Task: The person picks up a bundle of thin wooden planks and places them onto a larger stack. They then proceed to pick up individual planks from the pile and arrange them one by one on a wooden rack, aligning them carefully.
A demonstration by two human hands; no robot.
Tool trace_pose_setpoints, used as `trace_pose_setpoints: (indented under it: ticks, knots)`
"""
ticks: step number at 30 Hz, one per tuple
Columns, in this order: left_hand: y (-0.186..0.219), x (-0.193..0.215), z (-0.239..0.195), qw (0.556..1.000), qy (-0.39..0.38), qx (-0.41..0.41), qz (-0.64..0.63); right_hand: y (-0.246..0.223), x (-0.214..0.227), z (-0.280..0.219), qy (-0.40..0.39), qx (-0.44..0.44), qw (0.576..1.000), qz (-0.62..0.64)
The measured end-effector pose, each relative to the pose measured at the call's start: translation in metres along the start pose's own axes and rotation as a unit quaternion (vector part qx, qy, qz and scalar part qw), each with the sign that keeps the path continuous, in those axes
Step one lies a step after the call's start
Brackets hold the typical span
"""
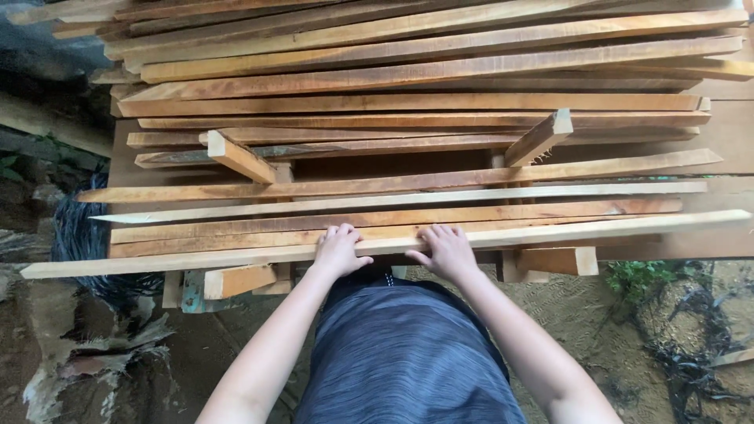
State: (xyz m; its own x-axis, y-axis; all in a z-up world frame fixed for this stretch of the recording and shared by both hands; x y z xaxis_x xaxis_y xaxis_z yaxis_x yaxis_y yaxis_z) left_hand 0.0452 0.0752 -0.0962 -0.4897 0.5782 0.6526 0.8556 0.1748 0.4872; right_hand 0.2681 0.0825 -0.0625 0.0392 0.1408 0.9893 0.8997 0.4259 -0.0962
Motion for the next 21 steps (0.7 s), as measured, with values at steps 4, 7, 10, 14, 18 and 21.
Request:
trace_pose_setpoints:
  ticks: [4, 7, 10, 14, 18, 21]
  knots:
    - [-0.008, -0.004, 0.004, 0.999, -0.015, 0.007, -0.032, -0.008, -0.007, -0.010, 0.084, -0.001, 0.996, -0.035]
    - [-0.018, -0.014, 0.009, 1.000, 0.002, -0.009, -0.007, -0.004, -0.007, -0.010, 0.098, -0.019, 0.995, -0.029]
    - [-0.016, -0.023, 0.009, 0.998, 0.031, -0.045, 0.043, 0.002, -0.029, -0.007, 0.062, 0.019, 0.998, -0.024]
    - [-0.015, -0.025, -0.003, 0.985, 0.109, -0.094, 0.095, -0.001, -0.029, -0.004, 0.071, 0.052, 0.996, -0.032]
    - [-0.016, -0.022, -0.020, 0.972, 0.172, -0.142, 0.073, -0.005, -0.025, -0.008, 0.116, 0.071, 0.990, -0.050]
    - [-0.026, -0.026, -0.019, 0.971, 0.184, -0.151, 0.026, -0.005, -0.022, -0.014, 0.167, 0.071, 0.982, -0.042]
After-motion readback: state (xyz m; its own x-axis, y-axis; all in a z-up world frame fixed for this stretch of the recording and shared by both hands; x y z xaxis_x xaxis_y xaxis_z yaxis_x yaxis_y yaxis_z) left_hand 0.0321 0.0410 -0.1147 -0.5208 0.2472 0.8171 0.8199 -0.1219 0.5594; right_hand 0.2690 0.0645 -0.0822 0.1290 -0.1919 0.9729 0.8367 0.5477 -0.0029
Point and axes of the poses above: each hand's wrist, its own z-axis towards the middle knuckle, its own x-axis out of the back of the hand, y = z × x, the point moved 10 cm from there along z, towards the middle knuckle, and after that the axes turned 15 degrees about -z, right-handed, at the moved point
